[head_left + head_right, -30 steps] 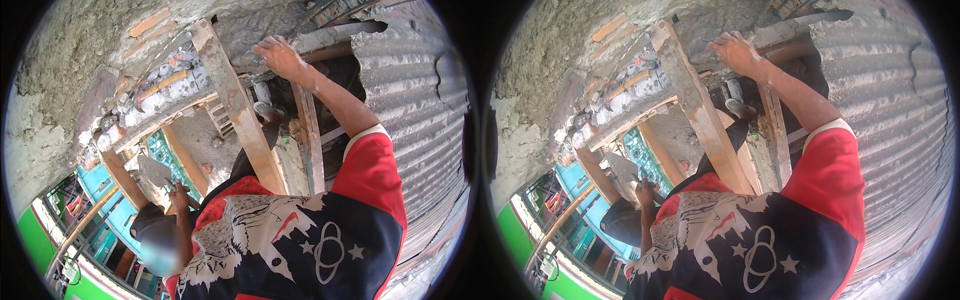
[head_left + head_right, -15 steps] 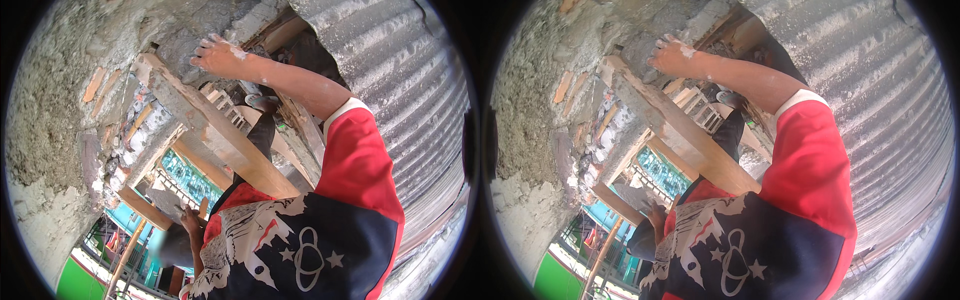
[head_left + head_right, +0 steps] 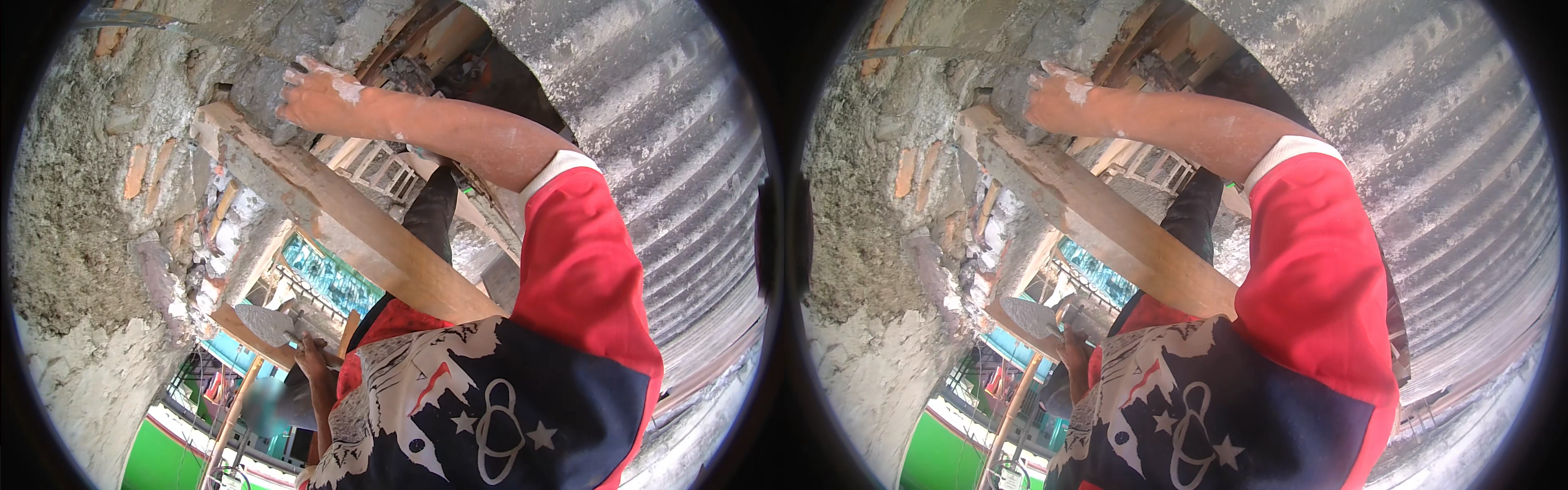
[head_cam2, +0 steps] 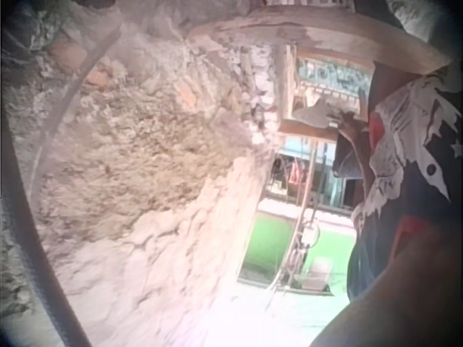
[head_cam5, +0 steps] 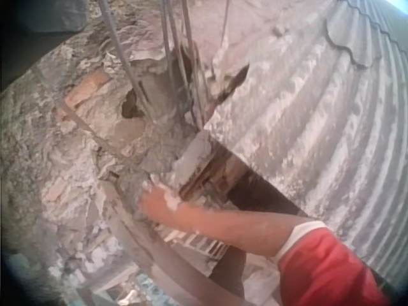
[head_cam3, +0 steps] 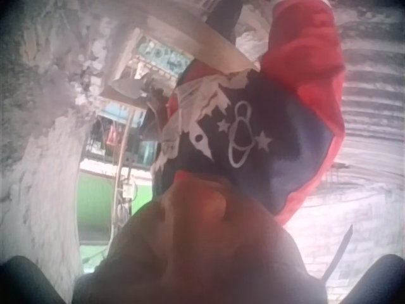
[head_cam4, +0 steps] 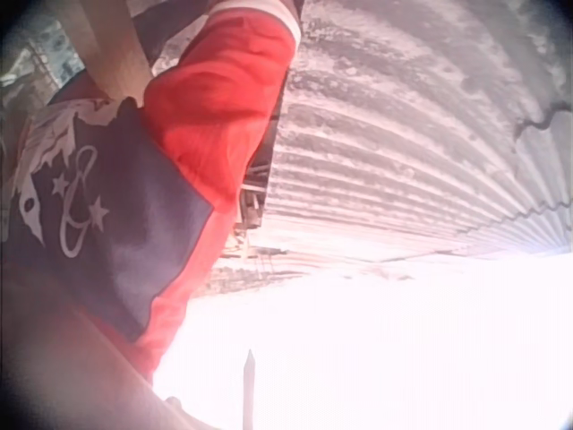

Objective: The person scoops cement from a headpan and applies it to a damaged ceiling area using a trowel. They then place a broken brick into the gap and tap it into place with a hammer.

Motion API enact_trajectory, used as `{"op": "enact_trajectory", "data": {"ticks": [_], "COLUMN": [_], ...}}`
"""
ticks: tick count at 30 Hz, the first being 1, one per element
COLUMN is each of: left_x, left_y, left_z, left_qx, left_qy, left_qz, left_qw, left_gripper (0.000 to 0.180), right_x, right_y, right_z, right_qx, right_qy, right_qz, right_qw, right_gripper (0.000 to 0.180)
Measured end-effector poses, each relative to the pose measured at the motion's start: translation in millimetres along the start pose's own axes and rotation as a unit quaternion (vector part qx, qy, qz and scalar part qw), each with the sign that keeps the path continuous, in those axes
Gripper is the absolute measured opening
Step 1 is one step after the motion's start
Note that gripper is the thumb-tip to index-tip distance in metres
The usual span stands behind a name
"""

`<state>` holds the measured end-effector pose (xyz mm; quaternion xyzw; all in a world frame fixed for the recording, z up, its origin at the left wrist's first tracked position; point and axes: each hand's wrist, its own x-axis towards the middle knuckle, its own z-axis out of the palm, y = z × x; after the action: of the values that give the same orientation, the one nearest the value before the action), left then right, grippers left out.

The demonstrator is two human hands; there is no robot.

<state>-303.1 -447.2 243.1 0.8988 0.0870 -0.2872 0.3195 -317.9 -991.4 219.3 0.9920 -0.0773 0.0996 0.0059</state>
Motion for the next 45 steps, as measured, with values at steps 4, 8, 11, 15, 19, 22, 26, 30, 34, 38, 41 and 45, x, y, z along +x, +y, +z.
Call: {"op": "enact_trajectory", "data": {"ticks": [4,8,11,15,19,22,26,30,34,38,41,45], "left_x": [4.9,-6.3,-3.2,-2.7,-0.6,-0.2,1.5,6.3,1.2,9.3,26.3,31.9], "left_y": [-8.9,8.3,-10.4,-17.2,-32.6,-30.3,-32.4,-40.5,-16.8,21.8,46.7,122.4], "left_z": [-1.1,4.6,6.9,8.1,9.6,11.1,9.8,13.9,15.8,18.8,25.2,28.5], "left_qx": [-0.015,0.007,-0.006,-0.007,-0.039,-0.028,-0.044,-0.082,-0.154,-0.229,-0.315,-0.493], "left_qy": [-0.007,-0.018,-0.004,-0.015,-0.023,-0.028,-0.021,-0.015,0.002,-0.002,-0.011,-0.049], "left_qz": [-0.019,-0.041,-0.026,-0.066,-0.046,-0.039,-0.043,-0.043,-0.047,-0.029,-0.01,-0.07], "left_qw": [1.0,0.999,1.0,0.998,0.998,0.998,0.998,0.996,0.987,0.973,0.949,0.866], "left_gripper": [0.052,0.053,0.054,0.055,0.055,0.056,0.056,0.054,0.053,0.049,0.043,0.037], "right_x": [-0.6,-4.2,-8.3,-3.6,-7.8,-7.1,-5.1,-19.7,-37.5,-80.9,-93.5,-79.5], "right_y": [4.2,2.5,4.3,5.0,9.9,12.5,9.3,7.3,-36.6,-146.3,-234.1,-297.4], "right_z": [-2.9,-5.6,-23.5,-22.3,-28.4,-23.7,-31.4,-59.7,-109.1,-89.4,-80.7,-66.1], "right_qx": [0.001,0.042,-0.009,0.004,-0.006,0.014,0.019,0.041,0.112,0.35,0.478,0.501], "right_qy": [-0.024,-0.028,-0.04,-0.066,-0.059,-0.079,-0.099,0.004,0.084,0.11,-0.066,-0.215], "right_qz": [-0.002,0.01,0.015,0.036,0.015,0.02,0.032,0.023,0.112,0.115,0.133,0.051], "right_qw": [1.0,0.999,0.999,0.997,0.998,0.997,0.994,0.999,0.984,0.923,0.866,0.837], "right_gripper": [0.026,0.03,0.038,0.042,0.039,0.038,0.041,0.037,0.041,0.044,0.052,0.068]}}
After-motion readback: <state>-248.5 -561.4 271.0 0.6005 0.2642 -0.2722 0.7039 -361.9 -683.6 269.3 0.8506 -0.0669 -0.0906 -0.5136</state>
